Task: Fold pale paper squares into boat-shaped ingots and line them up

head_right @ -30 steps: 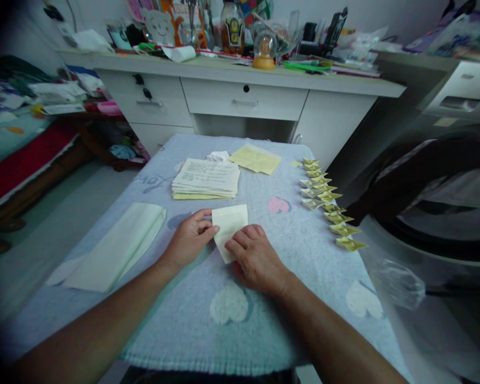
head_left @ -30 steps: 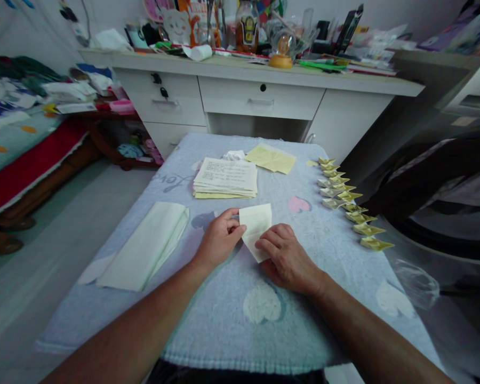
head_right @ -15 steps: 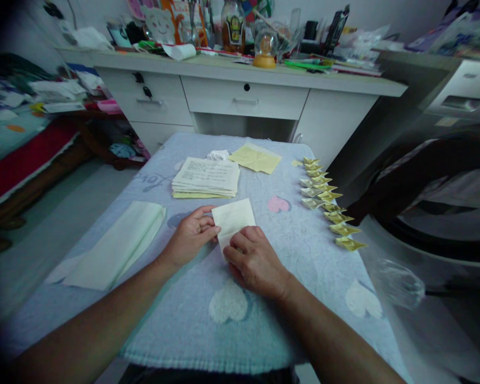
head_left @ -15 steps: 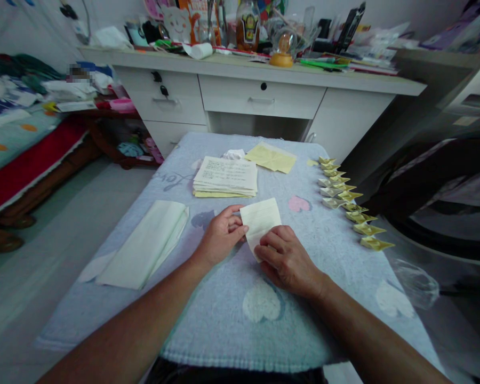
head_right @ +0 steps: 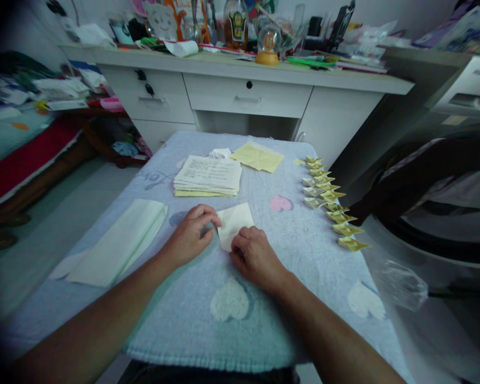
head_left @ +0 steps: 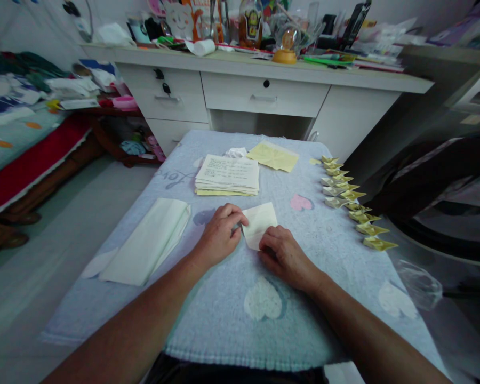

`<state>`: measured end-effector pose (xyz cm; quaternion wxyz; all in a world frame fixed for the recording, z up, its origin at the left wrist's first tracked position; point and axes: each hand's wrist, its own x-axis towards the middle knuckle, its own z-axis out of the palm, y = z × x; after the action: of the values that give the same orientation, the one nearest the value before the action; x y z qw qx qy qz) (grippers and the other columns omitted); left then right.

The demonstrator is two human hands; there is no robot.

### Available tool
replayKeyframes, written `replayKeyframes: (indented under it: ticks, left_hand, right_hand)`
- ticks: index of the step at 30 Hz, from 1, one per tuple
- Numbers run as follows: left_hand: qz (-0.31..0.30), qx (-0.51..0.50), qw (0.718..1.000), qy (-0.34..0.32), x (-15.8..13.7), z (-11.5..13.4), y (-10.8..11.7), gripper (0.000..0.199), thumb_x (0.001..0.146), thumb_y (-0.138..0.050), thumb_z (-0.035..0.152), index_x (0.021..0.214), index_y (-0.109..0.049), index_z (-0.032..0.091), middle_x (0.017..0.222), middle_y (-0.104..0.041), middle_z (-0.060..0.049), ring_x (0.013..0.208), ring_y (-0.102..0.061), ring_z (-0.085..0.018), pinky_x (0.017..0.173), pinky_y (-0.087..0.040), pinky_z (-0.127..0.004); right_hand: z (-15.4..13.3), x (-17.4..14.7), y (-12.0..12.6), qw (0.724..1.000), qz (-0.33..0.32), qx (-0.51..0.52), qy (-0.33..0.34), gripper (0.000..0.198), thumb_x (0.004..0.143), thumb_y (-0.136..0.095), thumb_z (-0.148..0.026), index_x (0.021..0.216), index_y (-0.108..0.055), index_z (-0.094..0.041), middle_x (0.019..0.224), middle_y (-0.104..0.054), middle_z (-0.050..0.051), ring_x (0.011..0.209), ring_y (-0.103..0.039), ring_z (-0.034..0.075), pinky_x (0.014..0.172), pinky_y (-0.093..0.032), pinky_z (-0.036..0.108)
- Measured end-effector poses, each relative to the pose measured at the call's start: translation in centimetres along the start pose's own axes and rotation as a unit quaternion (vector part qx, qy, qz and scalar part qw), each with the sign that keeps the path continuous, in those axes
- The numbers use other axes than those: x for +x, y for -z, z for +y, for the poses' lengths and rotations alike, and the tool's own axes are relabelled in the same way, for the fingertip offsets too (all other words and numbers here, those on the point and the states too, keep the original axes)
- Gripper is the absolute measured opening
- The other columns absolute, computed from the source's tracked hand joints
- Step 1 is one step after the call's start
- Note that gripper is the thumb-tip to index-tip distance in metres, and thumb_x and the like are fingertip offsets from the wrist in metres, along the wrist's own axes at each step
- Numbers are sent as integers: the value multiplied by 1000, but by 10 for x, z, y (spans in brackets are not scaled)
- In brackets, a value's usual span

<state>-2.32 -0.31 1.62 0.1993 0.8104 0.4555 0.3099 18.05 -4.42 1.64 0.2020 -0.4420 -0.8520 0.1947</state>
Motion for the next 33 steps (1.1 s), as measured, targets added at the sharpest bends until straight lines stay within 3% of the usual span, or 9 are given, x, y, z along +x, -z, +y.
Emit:
replayKeyframes:
  ticks: [5,10,33]
  left_hand:
    - [-76,-3,997,-23,-2,0,-3,33,65,-50,-2,86,-66,19,100,-54,-5,102,-52,-21,94,-44,-36]
    - [-104,-1,995,-7,-2,0,-4,28,66,-54,2,85,-67,19,100,-54,-5,101,-52,-21,94,-44,-36]
    - [-93,12,995,34,-3,3,-7,9,70,-64,13,77,-64,19,96,-55,-4,98,-52,-21,90,-43,-35]
  right_hand:
    - [0,2,-1,999,18,38,-32,8,83,-57,-13,77,-59,-17,84,-56,4,82,-48,18,75,-36,32]
    - [3,1,-2,996,42,30,-75,14,84,-58,-17,71,-60,-17,90,-56,7,87,-48,19,79,-38,34]
    - [7,4,-9,980,95,-54,-169,23,82,-65,-26,61,-57,-18,89,-57,6,86,-45,21,79,-36,36]
